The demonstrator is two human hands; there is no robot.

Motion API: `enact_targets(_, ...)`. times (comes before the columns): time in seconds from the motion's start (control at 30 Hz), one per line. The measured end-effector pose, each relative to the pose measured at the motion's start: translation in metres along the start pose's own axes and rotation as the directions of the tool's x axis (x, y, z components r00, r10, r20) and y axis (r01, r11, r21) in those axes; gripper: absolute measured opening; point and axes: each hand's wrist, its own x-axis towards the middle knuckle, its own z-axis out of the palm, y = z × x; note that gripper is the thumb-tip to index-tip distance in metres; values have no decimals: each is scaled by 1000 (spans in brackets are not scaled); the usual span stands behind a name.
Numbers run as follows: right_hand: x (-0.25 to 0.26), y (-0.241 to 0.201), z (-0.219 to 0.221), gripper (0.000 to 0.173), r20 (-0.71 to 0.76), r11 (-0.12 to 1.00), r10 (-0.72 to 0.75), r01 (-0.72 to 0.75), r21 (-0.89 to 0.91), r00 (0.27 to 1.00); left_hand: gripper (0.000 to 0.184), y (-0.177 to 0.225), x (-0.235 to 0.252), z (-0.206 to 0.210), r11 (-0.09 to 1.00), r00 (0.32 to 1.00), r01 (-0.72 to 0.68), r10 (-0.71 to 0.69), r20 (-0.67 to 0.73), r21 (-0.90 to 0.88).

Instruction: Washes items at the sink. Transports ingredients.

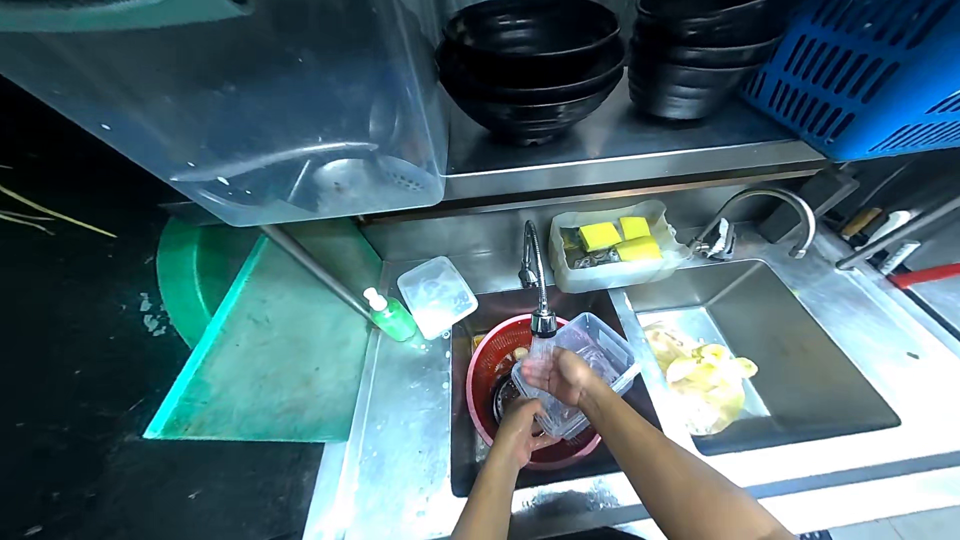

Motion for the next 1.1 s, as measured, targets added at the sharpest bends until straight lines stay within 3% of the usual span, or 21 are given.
enact_targets(0.1,0,-3,0,45,-46,998,-38,40,44,998,53,4,4,2,999,1000,-10,9,18,35)
enact_targets(0.2,-1,-4,-3,49,33,999,-6,5,41,999,52,8,13,2,1000,1000,-28,28,0,9)
enact_targets(0.33,-4,6,-2,49,36,993,-46,50,-103,998,46,19,28,3,993,993,-114,113,-29,-29)
enact_targets(0.43,-7,22,-4,45,212,898,-195,261,-353,958,34,31,39,1,979,981,-194,192,-39,-66)
enact_targets(0.5,-10,29,-11,46,366,657,-220,415,-630,904,23,37,45,-2,958,961,-277,273,-52,-74)
enact_targets(0.57,-14,30,-15,52,466,297,-171,497,-816,868,14,40,50,-4,925,923,-381,380,-55,-7)
enact_targets(0.67,-15,34,-24,71,483,-161,-119,463,-871,867,24,47,51,-6,899,899,-418,430,-85,130)
enact_targets(0.7,-12,35,-31,71,466,-270,-112,424,-864,878,24,49,50,-6,888,890,-424,445,-100,178)
enact_targets(0.77,-3,35,-49,60,423,-387,-142,343,-856,895,21,56,45,-5,850,864,-437,487,-125,294)
enact_targets(0.9,11,35,-82,41,252,-382,-209,159,-911,945,25,81,25,-4,726,821,-362,545,-168,585)
enact_targets(1.0,9,45,-88,39,265,-397,-146,189,-898,953,27,94,14,-2,623,824,-242,537,-182,744)
enact_targets(1.1,5,60,-86,39,294,-287,-106,254,-924,950,35,101,4,2,517,838,-126,513,-188,847)
